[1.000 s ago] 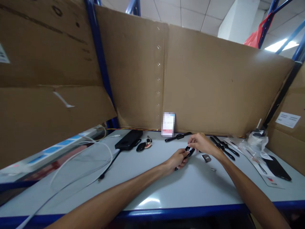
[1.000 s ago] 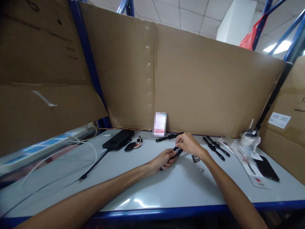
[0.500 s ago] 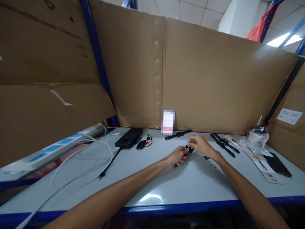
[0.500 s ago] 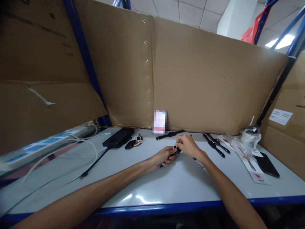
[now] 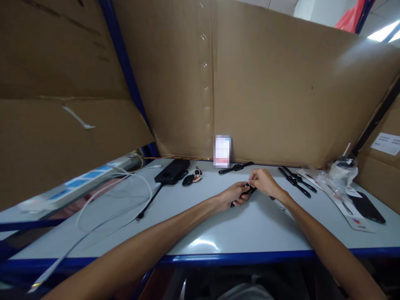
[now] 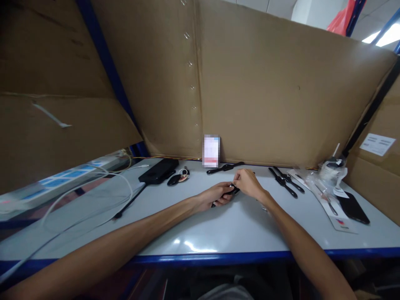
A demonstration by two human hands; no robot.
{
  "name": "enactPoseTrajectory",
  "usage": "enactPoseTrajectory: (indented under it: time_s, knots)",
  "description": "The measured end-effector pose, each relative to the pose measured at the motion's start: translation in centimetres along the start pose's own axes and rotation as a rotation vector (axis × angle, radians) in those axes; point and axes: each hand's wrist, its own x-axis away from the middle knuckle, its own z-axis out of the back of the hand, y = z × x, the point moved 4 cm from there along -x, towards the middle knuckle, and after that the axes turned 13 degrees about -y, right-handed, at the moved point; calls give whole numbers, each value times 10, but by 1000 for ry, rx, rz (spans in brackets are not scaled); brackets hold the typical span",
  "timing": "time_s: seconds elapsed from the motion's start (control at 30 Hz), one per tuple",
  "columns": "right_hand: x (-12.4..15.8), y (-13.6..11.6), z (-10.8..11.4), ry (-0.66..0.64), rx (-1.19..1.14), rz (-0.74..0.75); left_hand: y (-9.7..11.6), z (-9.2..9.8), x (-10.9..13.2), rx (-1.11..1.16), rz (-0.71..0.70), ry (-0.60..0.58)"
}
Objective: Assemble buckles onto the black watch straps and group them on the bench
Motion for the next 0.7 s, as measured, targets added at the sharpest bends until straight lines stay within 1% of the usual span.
enactPoseTrajectory:
  time_s: [0.07,0.17,0.27,0.33,0.43,0.53,0.63,0.7]
  knots:
    - [0,0,-2,13,38,-19,-1,3,-1,27,3,-13]
    - [1,-3,-5,44,143,0,-3,7,-3,76,12,-42]
    - [2,-1,-6,55,198,19,-4,9,-3,98,28,-69]
    - [3,2,-4,55,209,61,-5,10,-2,109,29,-93]
    - [5,5,3,51,184,170,-5,11,-2,131,31,-117]
    - [9,6,9,10,127,255,-5,13,-2,127,43,-123]
    - [11,4,8,-44,116,306,-5,15,-3,119,45,-144]
    - [11,1,6,-49,145,324,-5,15,-3,113,47,-152]
